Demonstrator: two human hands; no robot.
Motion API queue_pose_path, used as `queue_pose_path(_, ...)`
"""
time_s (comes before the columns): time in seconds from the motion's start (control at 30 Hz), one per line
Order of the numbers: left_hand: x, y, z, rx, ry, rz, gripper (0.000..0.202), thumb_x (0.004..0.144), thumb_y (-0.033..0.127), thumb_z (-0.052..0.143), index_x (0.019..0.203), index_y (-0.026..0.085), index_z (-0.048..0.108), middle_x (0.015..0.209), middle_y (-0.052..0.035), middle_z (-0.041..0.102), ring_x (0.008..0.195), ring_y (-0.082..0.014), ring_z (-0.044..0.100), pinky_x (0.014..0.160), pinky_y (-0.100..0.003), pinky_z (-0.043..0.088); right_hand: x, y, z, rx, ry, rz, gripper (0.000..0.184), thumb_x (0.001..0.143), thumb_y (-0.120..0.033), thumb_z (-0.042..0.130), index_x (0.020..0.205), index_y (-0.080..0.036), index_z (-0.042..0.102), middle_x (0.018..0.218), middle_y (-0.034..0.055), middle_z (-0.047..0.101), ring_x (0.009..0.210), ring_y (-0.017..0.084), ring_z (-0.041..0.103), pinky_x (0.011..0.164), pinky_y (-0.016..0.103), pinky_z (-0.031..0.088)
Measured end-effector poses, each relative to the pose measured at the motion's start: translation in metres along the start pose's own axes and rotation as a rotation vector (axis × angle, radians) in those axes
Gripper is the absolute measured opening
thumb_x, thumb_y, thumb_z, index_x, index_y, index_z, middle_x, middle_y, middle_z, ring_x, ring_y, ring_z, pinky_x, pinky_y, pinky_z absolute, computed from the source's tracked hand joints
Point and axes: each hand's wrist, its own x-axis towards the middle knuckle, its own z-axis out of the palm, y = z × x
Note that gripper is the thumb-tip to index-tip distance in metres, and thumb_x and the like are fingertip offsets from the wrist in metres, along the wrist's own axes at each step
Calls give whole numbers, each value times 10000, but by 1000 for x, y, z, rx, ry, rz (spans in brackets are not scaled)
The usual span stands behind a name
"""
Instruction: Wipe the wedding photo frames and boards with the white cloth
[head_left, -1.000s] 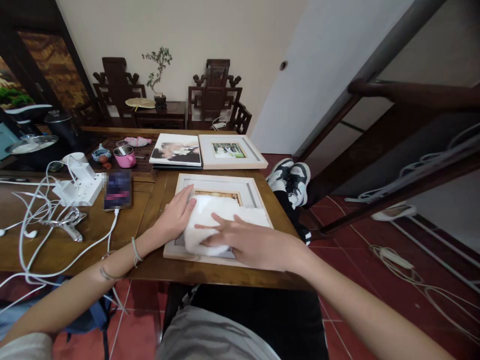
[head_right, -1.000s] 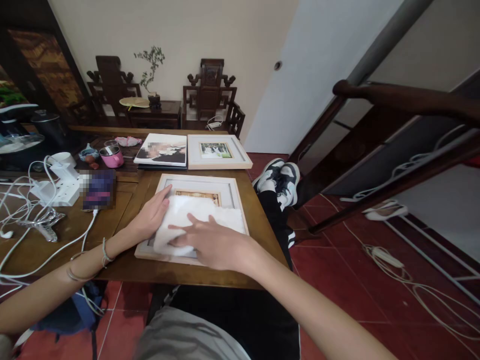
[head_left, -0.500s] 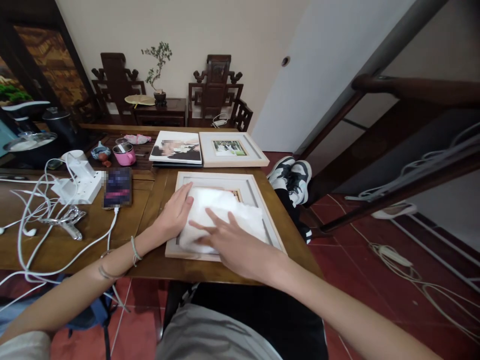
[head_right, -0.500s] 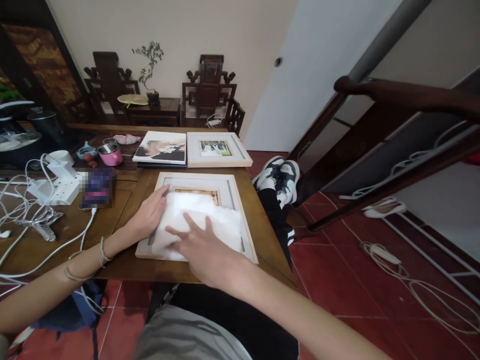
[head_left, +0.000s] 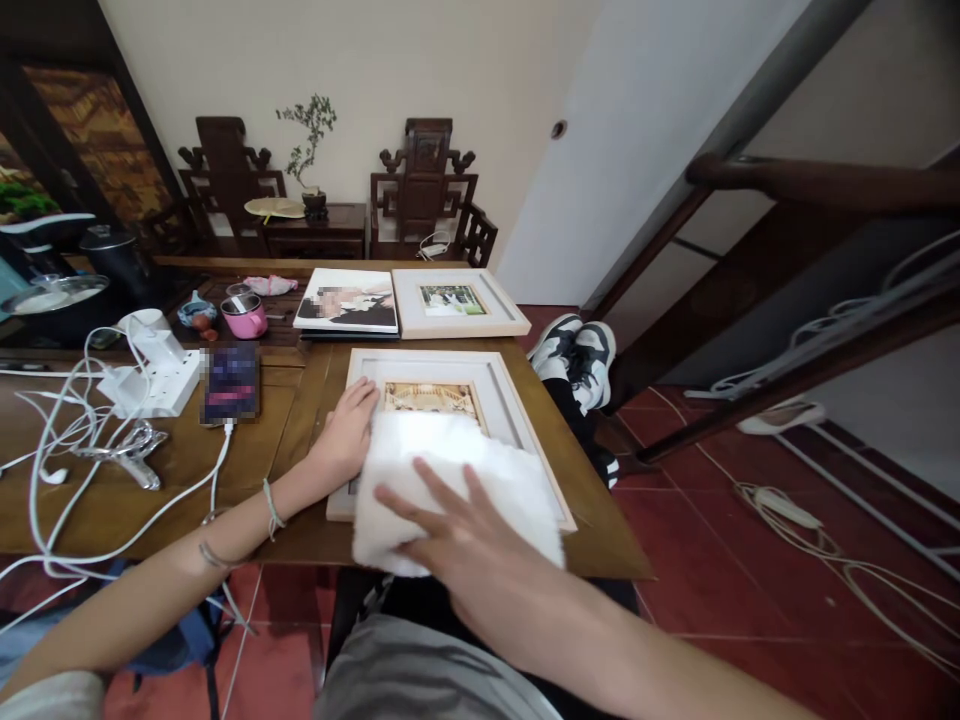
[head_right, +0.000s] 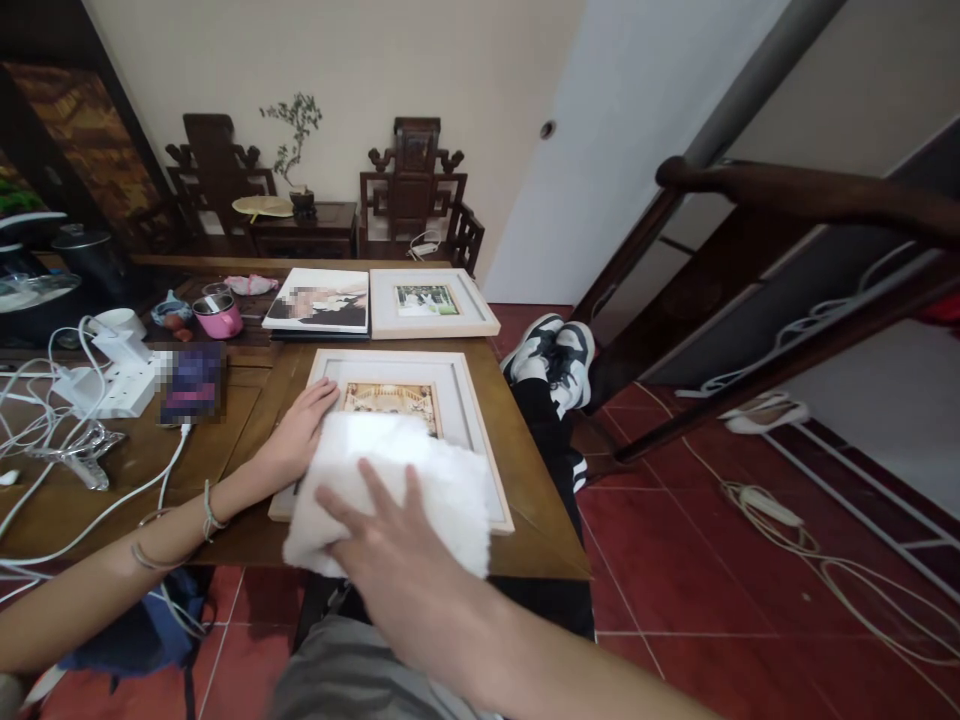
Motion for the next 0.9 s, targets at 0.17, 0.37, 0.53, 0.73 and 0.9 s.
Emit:
queue_pose_path(0.17, 0, 0, -4, 15, -56, 21, 520, 852, 92, 377, 1365, 110, 458, 1495, -157, 384, 1428, -258, 274, 1148, -520, 273, 10, -3, 29, -78, 177, -25, 513, 755, 10, 418, 1128, -199, 701, 1560, 19, 227, 1420, 443, 94, 1022, 798, 126)
queue_pose_path(0.37, 1, 7, -5, 29, -56, 58, 483, 868, 86, 344, 1322, 100, 507, 1462, -152, 437, 1396, -254, 345, 1160, -478, 274, -64, 55, 56, -173, 343, 103, 609, 615, 50, 391, 1012, -256, 738, 1509, -18, 369, 1420, 384, 197, 1062, 727, 239)
queue_pose_path(0.53, 2, 6, -4, 17, -7, 63, 476, 859, 64, 355, 1291, 128, 544, 1426, -130, 490, 1361, -237, 407, 1148, -457, 310, -57, 95, 29, -227, 512, 262, 637, 674, 42, 384, 1189, -218, 655, 1488, 75, 417, 1372, 351, 344, 1029, 610, 403)
queue_pose_path(0.73, 4, 9, -12, 12, 1, 79, 534, 766, -27, 361, 1224, 96, 607, 1367, -149, 545, 1310, -252, 473, 1114, -425, 372, 70, 94, -40, -365, 528, 103, 593, 774, 31, 450, 1309, -198, 567, 1552, 56, 295, 1425, 414, 156, 1028, 718, 294)
queue_pose_path(0.9, 5, 9, -15, 7, 18, 101, 581, 701, -50, 375, 1214, 92, 607, 1268, -155, 611, 1239, -261, 536, 1064, -426, 424, 136, 85, -53, -347, 335, 20, 637, 776, 42, 514, 1330, -270, 542, 1551, 16, 299, 1420, 396, 189, 1007, 727, 297)
